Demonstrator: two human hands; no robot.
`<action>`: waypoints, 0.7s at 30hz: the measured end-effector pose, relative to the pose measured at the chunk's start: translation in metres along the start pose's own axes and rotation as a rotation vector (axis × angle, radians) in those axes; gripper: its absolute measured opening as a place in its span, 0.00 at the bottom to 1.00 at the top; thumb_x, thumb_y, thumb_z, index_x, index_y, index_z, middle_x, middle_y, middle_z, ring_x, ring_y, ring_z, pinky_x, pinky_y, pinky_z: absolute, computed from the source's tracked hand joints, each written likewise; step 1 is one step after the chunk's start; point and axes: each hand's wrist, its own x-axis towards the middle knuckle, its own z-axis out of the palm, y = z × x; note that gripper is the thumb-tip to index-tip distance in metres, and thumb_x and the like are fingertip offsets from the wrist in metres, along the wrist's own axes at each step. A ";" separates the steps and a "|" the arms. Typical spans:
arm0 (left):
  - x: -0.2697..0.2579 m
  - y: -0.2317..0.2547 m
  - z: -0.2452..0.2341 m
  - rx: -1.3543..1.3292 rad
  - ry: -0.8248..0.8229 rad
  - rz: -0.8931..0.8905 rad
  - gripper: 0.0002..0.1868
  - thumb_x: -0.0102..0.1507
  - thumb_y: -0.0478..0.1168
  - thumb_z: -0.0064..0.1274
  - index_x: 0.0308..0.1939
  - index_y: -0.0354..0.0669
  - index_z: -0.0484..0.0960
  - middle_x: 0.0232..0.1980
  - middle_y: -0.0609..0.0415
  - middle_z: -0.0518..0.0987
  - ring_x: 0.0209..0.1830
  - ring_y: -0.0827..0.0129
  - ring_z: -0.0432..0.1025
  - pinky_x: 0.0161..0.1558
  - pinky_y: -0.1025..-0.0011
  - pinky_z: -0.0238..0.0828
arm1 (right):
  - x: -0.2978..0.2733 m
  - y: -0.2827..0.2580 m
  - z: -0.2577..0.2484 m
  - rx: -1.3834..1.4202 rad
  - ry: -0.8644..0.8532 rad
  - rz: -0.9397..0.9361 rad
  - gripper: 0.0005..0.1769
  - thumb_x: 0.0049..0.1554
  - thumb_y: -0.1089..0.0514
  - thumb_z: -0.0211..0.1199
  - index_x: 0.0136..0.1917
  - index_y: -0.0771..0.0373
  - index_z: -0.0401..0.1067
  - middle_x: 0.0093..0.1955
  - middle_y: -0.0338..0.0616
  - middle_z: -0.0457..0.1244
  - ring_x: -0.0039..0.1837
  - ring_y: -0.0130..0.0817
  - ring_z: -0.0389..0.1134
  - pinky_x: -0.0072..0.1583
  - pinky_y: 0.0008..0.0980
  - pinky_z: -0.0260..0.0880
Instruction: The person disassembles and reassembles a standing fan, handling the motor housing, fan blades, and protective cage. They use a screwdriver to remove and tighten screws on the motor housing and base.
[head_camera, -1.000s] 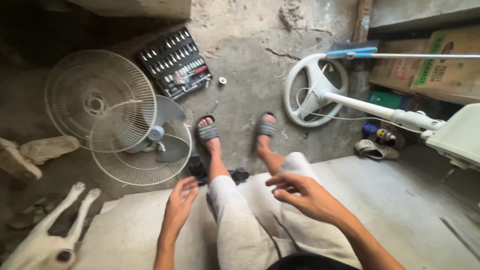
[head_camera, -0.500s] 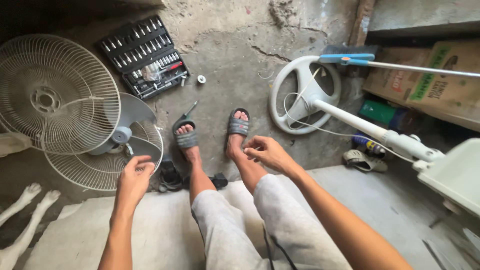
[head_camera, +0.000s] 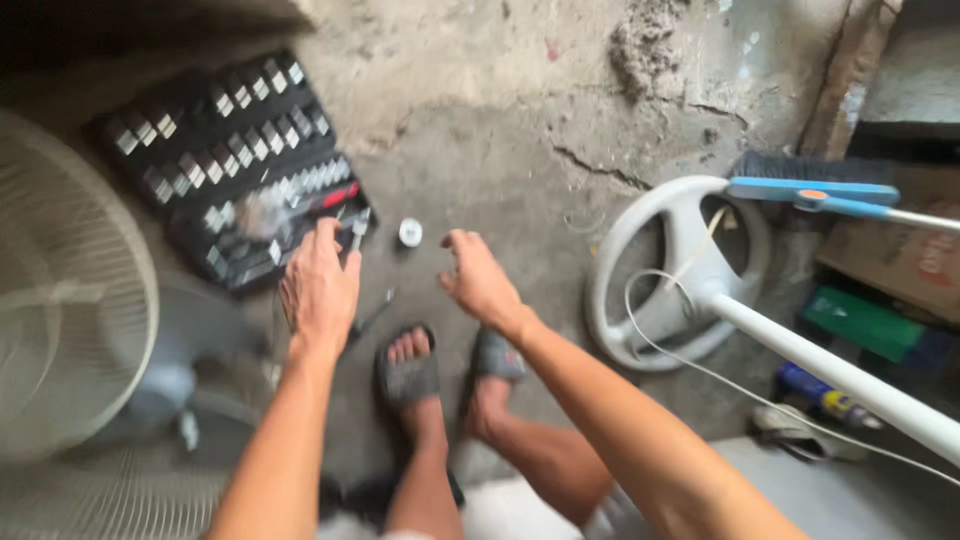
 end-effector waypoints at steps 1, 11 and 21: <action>0.012 -0.005 0.020 0.012 0.050 0.060 0.20 0.59 0.38 0.62 0.53 0.42 0.75 0.47 0.45 0.79 0.49 0.45 0.73 0.45 0.49 0.69 | 0.010 0.003 0.008 -0.028 0.017 -0.076 0.26 0.51 0.61 0.69 0.60 0.66 0.62 0.55 0.59 0.60 0.55 0.58 0.65 0.57 0.48 0.69; 0.030 -0.028 0.087 -0.205 0.171 0.079 0.16 0.62 0.28 0.58 0.53 0.37 0.77 0.48 0.43 0.76 0.48 0.53 0.74 0.49 0.58 0.71 | 0.066 0.018 0.052 -0.120 -0.050 -0.161 0.26 0.52 0.64 0.68 0.61 0.65 0.62 0.58 0.59 0.58 0.60 0.60 0.62 0.61 0.50 0.66; -0.141 -0.046 -0.088 -0.977 -0.567 -0.374 0.11 0.60 0.31 0.61 0.46 0.35 0.82 0.40 0.49 0.83 0.37 0.70 0.78 0.41 0.71 0.75 | -0.064 -0.033 -0.038 0.365 -0.237 0.262 0.28 0.45 0.56 0.75 0.52 0.64 0.63 0.45 0.45 0.67 0.49 0.30 0.70 0.51 0.32 0.73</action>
